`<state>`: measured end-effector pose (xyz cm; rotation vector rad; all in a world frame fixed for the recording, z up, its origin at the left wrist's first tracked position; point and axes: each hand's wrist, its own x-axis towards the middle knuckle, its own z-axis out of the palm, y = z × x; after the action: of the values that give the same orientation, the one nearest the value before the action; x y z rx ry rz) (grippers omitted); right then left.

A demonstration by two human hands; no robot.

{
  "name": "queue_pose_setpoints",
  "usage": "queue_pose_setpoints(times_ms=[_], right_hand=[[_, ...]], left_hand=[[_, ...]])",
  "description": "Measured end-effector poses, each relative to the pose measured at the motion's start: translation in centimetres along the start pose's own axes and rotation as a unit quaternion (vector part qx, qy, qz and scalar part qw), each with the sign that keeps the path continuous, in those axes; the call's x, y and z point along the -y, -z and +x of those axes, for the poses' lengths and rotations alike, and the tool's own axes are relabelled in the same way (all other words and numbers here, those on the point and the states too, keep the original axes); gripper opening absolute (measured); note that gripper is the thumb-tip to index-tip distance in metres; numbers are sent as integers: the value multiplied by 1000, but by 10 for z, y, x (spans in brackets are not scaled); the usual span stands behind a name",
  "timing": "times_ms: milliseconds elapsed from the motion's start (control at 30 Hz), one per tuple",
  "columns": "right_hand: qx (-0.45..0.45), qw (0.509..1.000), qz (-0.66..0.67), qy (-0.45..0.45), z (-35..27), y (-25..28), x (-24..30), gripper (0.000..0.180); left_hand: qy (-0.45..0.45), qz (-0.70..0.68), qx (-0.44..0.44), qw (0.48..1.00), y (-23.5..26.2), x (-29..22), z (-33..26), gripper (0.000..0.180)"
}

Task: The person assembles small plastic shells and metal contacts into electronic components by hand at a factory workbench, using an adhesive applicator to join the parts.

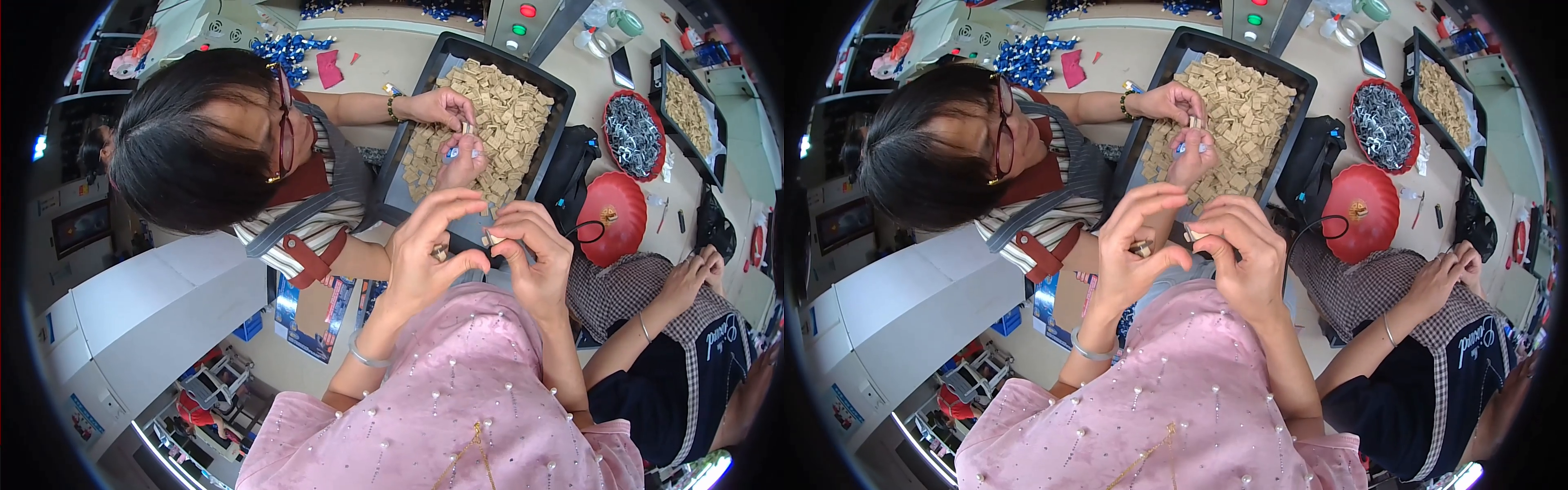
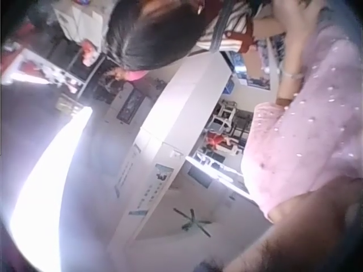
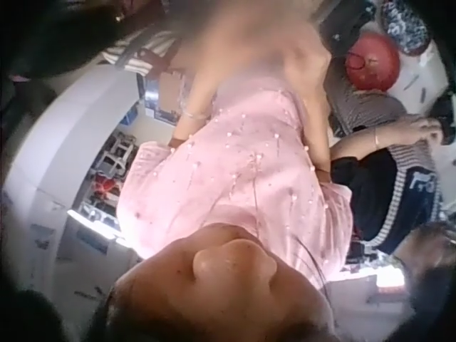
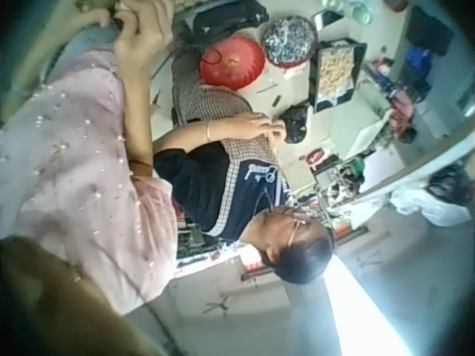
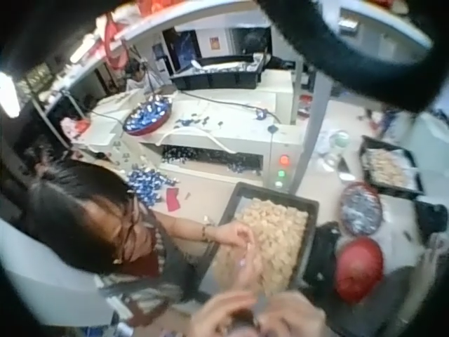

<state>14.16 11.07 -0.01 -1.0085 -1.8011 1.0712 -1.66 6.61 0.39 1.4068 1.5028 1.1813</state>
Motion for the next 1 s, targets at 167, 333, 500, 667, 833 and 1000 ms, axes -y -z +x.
queue_pose_setpoints(times_ms=[167,333,500,667,833,1000], right_hand=[[-7,1000,13,-5,-9,-4,8,10],[-62,998,15,-26,-14,-14,23,10],[-95,995,22,-21,-14,-13,29,12],[-91,995,25,-14,-6,-4,41,14],[-84,995,37,-29,-8,8,53,15],[-95,995,37,-5,-11,3,49,14]], left_hand=[[-75,5,24,997,-13,-1,-7,45],[-89,-35,-9,995,-23,0,-19,32],[-35,-72,-37,996,-25,-22,-20,27],[-71,-75,-50,993,-26,-30,-13,25],[-78,-26,-8,997,-19,-48,-14,24],[-20,-76,-21,997,-24,-45,-22,28]])
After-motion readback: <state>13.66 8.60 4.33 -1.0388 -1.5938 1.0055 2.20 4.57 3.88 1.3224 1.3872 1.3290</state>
